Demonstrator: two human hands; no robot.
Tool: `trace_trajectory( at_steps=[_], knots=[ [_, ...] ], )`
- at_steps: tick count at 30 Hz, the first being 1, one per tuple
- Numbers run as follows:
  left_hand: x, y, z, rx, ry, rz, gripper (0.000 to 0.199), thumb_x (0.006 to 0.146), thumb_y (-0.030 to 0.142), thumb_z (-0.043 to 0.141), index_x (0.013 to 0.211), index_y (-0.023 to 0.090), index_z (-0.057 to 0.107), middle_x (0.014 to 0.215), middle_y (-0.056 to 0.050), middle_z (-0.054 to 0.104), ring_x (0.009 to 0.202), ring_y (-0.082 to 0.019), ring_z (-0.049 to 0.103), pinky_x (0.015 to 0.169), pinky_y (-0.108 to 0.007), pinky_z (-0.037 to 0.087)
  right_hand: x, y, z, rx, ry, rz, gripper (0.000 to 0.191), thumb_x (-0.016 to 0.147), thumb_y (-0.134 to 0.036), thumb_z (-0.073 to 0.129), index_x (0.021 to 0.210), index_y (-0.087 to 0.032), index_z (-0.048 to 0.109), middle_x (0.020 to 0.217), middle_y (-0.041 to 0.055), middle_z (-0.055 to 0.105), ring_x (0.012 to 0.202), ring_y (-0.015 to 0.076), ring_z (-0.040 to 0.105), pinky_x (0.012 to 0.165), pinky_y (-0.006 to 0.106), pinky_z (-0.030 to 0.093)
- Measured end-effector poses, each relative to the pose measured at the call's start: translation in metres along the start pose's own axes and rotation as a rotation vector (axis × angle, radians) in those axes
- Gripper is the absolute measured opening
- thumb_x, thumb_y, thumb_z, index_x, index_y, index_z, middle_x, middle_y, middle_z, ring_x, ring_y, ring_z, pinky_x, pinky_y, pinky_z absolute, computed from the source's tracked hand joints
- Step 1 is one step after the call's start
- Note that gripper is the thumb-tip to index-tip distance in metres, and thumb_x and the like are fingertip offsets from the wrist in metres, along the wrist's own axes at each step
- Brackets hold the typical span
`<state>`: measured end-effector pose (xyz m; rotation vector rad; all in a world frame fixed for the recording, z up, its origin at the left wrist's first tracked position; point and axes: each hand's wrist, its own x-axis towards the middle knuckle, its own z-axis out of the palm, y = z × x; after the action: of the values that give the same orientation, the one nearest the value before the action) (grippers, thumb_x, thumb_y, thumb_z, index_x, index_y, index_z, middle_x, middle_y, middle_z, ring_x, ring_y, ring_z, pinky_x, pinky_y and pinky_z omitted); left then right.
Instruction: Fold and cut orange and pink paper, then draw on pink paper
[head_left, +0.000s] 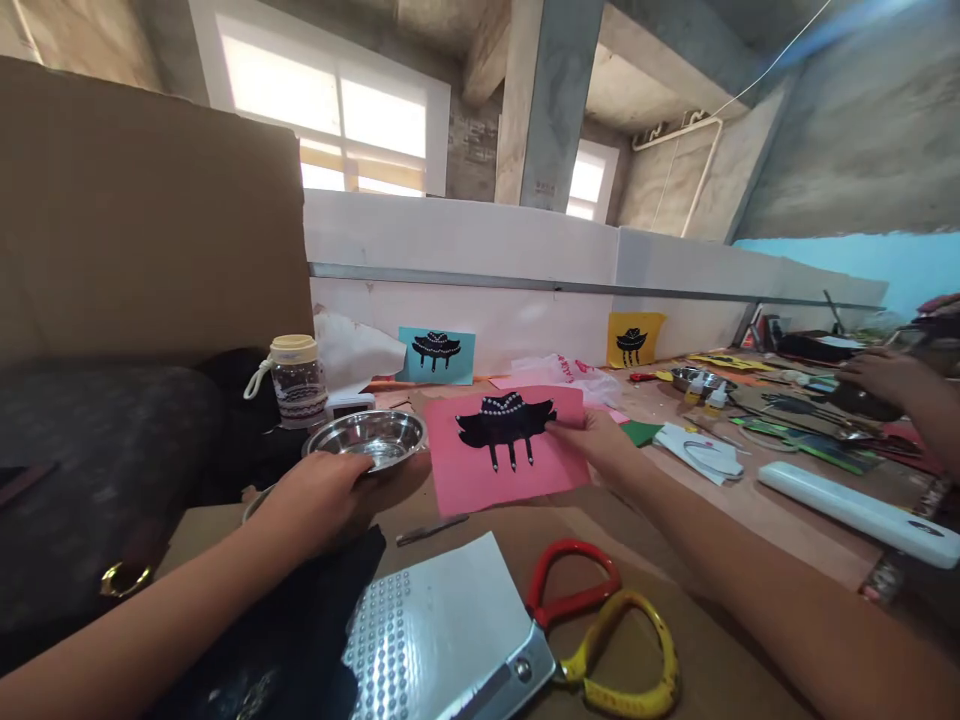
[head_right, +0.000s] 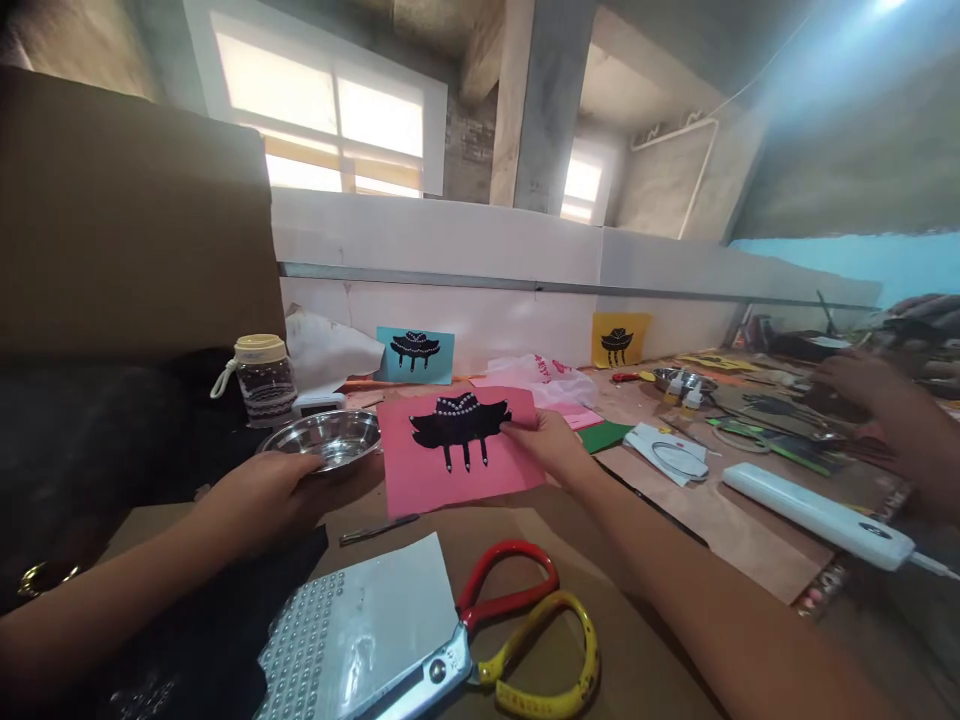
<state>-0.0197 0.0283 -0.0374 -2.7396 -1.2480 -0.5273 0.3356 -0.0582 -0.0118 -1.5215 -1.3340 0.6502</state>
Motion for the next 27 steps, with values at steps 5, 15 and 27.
trace_trajectory(
  at_steps=[5,15,27],
  knots=[
    [0.001,0.001,0.005,-0.107,0.063,-0.007,0.023,0.086,0.034,0.056,0.094,0.022,0.074,0.095,-0.013,0.077,0.089,-0.034,0.068,0.082,-0.043,0.047,-0.004,-0.001,0.006,0.154,0.044,-0.089,0.052,0.072,-0.053,0.074,0.110,-0.017,0.072,0.107,0.0072,0.077,0.103,0.0308,0.069,0.087,0.042,0.057],
    [0.000,0.029,-0.020,-0.681,0.128,-0.143,0.061,0.095,0.064,0.034,0.119,0.020,0.068,0.120,-0.010,0.073,0.108,-0.031,0.069,0.090,-0.039,0.054,-0.019,-0.004,0.032,0.313,-0.037,-0.021,0.042,0.072,-0.048,0.079,0.099,-0.017,0.074,0.104,0.0085,0.078,0.098,0.0313,0.072,0.088,0.045,0.058],
    [-0.006,0.043,-0.024,-1.103,0.120,-0.369,0.047,0.071,0.061,0.075,0.091,0.018,0.075,0.096,-0.008,0.080,0.088,-0.031,0.074,0.069,-0.035,0.058,-0.034,-0.003,0.056,0.401,-0.094,0.011,0.037,0.077,-0.045,0.078,0.106,-0.022,0.073,0.108,0.0072,0.077,0.101,0.0290,0.072,0.086,0.042,0.061]
  ],
)
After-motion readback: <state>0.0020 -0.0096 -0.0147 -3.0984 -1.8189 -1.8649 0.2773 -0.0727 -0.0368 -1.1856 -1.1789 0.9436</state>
